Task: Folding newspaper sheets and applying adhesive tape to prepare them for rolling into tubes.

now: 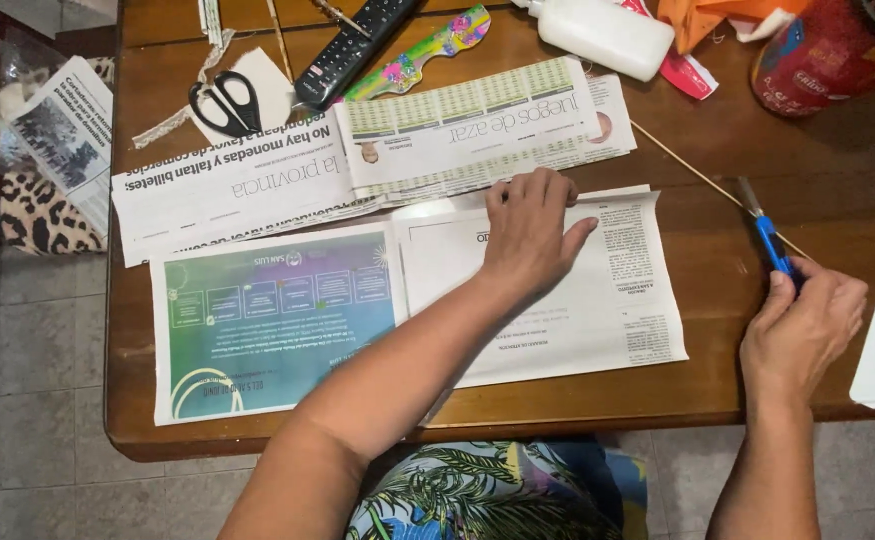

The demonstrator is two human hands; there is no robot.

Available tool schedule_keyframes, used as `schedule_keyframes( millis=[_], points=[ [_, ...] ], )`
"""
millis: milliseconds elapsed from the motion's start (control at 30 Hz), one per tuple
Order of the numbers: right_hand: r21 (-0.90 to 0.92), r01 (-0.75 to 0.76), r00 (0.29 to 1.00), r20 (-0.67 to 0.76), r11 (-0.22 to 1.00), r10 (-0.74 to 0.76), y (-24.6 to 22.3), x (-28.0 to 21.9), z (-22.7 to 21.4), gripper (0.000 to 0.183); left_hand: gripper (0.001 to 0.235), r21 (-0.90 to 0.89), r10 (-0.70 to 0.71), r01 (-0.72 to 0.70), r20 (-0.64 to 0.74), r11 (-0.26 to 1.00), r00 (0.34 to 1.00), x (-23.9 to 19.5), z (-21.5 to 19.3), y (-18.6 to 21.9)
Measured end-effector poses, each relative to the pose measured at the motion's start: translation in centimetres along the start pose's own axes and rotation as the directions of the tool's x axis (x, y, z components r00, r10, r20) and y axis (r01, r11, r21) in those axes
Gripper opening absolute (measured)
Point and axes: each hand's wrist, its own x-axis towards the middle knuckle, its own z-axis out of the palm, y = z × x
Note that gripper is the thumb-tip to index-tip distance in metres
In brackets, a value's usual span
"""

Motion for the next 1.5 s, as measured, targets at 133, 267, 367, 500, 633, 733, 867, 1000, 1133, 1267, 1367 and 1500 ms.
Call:
schedule_keyframes(
  millis=[133,267,367,500,633,733,867,1000,1133,1267,1367,1500],
  points=[
    [0.031,-0.021,1.0,-0.001,0.999,0.021,-1.1,0.3,-0.6,0.009,0.021,-0.031,0.072,-0.076,-0.094,0.997,0.993,-0.2,0.2,-0.4],
    [0.049,0.05,0.997,-0.066,0.998,-0.047,-1.1,0.3,-0.8,0.017,0.02,-0.171,0.078,-0.082,-0.031,0.982,0.996,-0.1,0.0,-0.5],
    [0.12,0.071,0.997,-0.016,0.99,-0.069,-0.3,0.5,-0.3,0.022,0.016,-0.28,0.104,-0.137,-0.128,0.95,0.986,0.1,0.0,-0.7],
    [0.26,0.113,0.983,0.111,0.959,-0.146,0.0,0.3,-1.0,0.025,0.013,-0.391,0.069,-0.137,-0.184,0.91,0.981,0.3,-0.1,-0.1],
    [0.298,0.162,0.966,0.148,0.941,-0.213,-1.2,0.5,-3.0,0.021,0.009,-0.381,0.146,-0.195,-0.154,0.904,0.977,0.4,-0.1,-0.1],
    [0.287,0.176,0.961,0.159,0.942,-0.228,-0.9,-0.2,-3.7,0.02,0.012,-0.408,0.146,-0.196,-0.15,0.892,0.978,0.3,-0.5,0.3],
    [0.229,0.217,0.943,0.202,0.949,-0.264,-0.1,-1.3,-5.0,0.018,0.013,-0.353,0.164,-0.209,-0.154,0.912,0.974,0.2,-0.9,0.7],
    [0.255,0.199,0.929,0.258,0.946,-0.265,1.4,-2.9,-5.4,0.021,0.029,-0.215,0.382,-0.42,-0.199,0.882,0.902,0.0,-0.6,0.9],
    [0.29,0.141,0.928,0.293,0.946,-0.228,2.2,-4.3,-5.5,0.024,0.032,-0.355,0.662,-0.635,-0.055,0.687,0.747,-0.7,-0.1,2.0],
    [0.315,0.113,0.927,0.307,0.942,-0.214,1.7,-4.6,-5.4,0.022,0.041,-0.345,0.83,-0.754,0.236,0.558,0.506,-1.5,1.1,2.1],
    [0.314,0.095,0.931,0.307,0.945,-0.196,0.9,-4.3,-5.3,0.023,0.052,-0.31,0.845,-0.798,0.33,0.518,0.42,-1.8,1.6,1.7],
    [0.34,0.091,0.927,0.315,0.936,-0.204,0.3,-4.1,-5.1,0.018,0.057,-0.251,0.824,-0.807,0.367,0.535,0.432,-2.2,1.6,2.1]
  ],
)
